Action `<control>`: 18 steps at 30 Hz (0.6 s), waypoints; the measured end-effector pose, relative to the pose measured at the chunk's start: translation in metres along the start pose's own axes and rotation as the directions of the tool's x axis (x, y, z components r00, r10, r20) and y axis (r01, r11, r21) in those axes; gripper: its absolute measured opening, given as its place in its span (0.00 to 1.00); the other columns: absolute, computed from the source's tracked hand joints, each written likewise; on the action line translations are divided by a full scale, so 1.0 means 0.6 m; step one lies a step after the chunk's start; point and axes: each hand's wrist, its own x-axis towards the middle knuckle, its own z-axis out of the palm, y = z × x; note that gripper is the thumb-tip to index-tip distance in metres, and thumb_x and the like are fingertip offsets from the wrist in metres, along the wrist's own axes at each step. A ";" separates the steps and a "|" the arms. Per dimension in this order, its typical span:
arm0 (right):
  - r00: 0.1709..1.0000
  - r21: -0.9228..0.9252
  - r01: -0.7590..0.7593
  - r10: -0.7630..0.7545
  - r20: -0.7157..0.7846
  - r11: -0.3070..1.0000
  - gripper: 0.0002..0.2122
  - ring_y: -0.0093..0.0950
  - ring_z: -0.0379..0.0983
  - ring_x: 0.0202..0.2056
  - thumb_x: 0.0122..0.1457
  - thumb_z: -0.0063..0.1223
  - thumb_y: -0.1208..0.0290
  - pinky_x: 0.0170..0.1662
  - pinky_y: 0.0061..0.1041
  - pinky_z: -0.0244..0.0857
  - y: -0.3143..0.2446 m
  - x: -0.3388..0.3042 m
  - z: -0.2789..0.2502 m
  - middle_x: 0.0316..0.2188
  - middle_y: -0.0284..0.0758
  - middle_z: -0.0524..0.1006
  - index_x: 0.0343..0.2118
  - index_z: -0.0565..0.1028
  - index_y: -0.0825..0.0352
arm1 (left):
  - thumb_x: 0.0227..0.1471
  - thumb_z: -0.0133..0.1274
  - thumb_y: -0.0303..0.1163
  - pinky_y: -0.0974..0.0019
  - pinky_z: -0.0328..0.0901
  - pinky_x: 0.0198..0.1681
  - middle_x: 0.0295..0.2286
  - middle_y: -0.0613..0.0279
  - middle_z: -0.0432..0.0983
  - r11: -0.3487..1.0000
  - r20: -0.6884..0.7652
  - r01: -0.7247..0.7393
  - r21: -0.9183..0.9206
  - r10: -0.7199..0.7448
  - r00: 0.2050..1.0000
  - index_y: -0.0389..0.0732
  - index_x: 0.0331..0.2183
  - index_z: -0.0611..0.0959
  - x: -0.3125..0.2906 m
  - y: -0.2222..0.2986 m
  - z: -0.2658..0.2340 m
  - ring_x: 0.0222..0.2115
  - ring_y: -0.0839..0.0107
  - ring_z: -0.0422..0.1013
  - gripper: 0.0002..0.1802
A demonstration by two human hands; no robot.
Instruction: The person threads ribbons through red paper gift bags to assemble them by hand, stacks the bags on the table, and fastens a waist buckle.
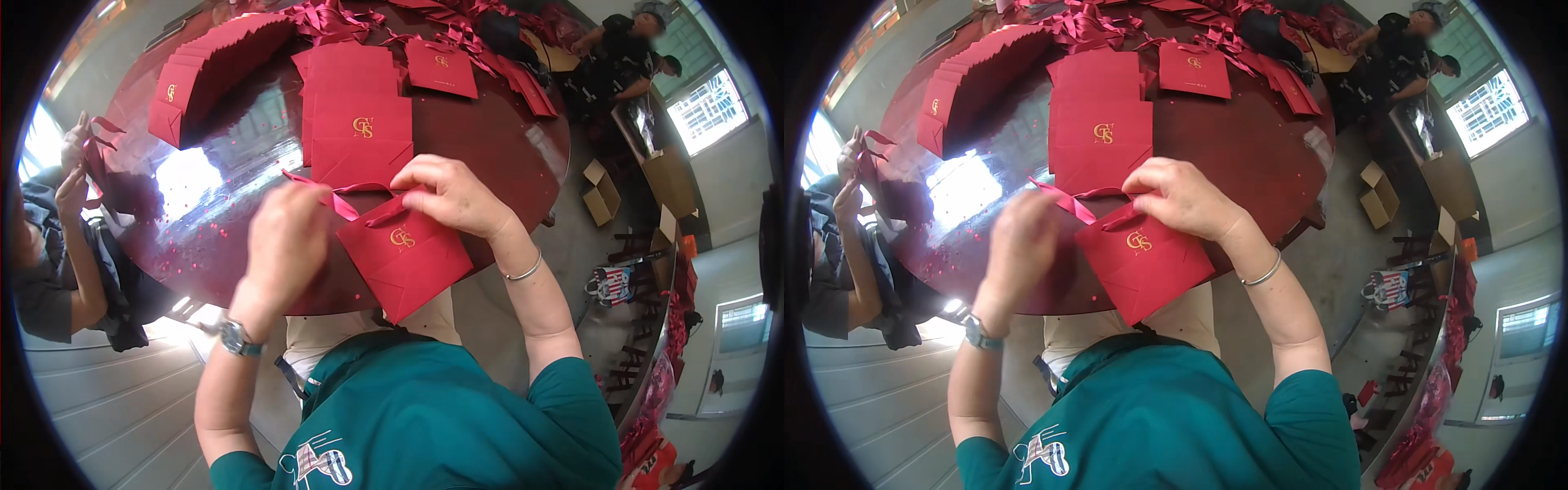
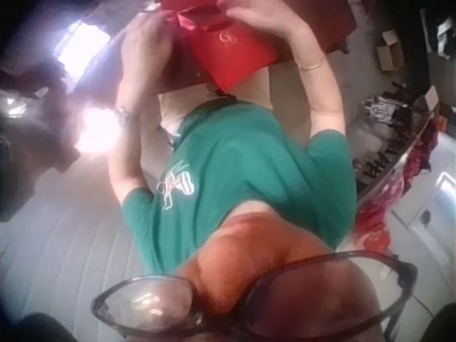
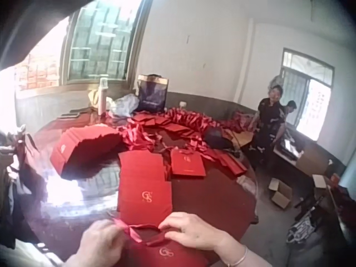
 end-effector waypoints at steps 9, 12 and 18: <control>0.999 -0.114 -0.033 0.029 -0.037 0.993 0.06 0.36 0.72 0.37 0.48 0.60 0.76 0.44 0.34 0.68 0.042 -0.014 0.060 0.32 0.37 0.77 0.29 0.76 0.69 | 0.45 0.58 0.25 0.56 0.68 0.41 0.31 0.55 0.76 0.986 0.147 0.144 0.080 -0.154 0.977 0.38 0.33 0.83 -0.013 0.037 0.082 0.37 0.55 0.72 0.09; 0.999 0.018 -0.033 0.033 -0.011 0.999 0.06 0.33 0.74 0.38 0.51 0.58 0.76 0.44 0.30 0.69 0.048 -0.009 0.045 0.31 0.37 0.78 0.32 0.78 0.69 | 0.46 0.57 0.25 0.57 0.67 0.42 0.31 0.55 0.76 0.962 0.183 0.272 -0.012 -0.265 0.947 0.38 0.33 0.83 -0.006 0.024 0.082 0.37 0.55 0.72 0.08; 0.994 -0.160 -0.104 0.097 -0.050 0.982 0.09 0.35 0.78 0.35 0.54 0.55 0.69 0.40 0.32 0.71 0.027 0.031 0.048 0.30 0.42 0.79 0.33 0.80 0.69 | 0.50 0.56 0.31 0.55 0.67 0.41 0.30 0.56 0.76 0.986 0.018 0.152 0.071 -0.154 0.988 0.40 0.32 0.85 -0.008 0.042 0.098 0.36 0.55 0.72 0.08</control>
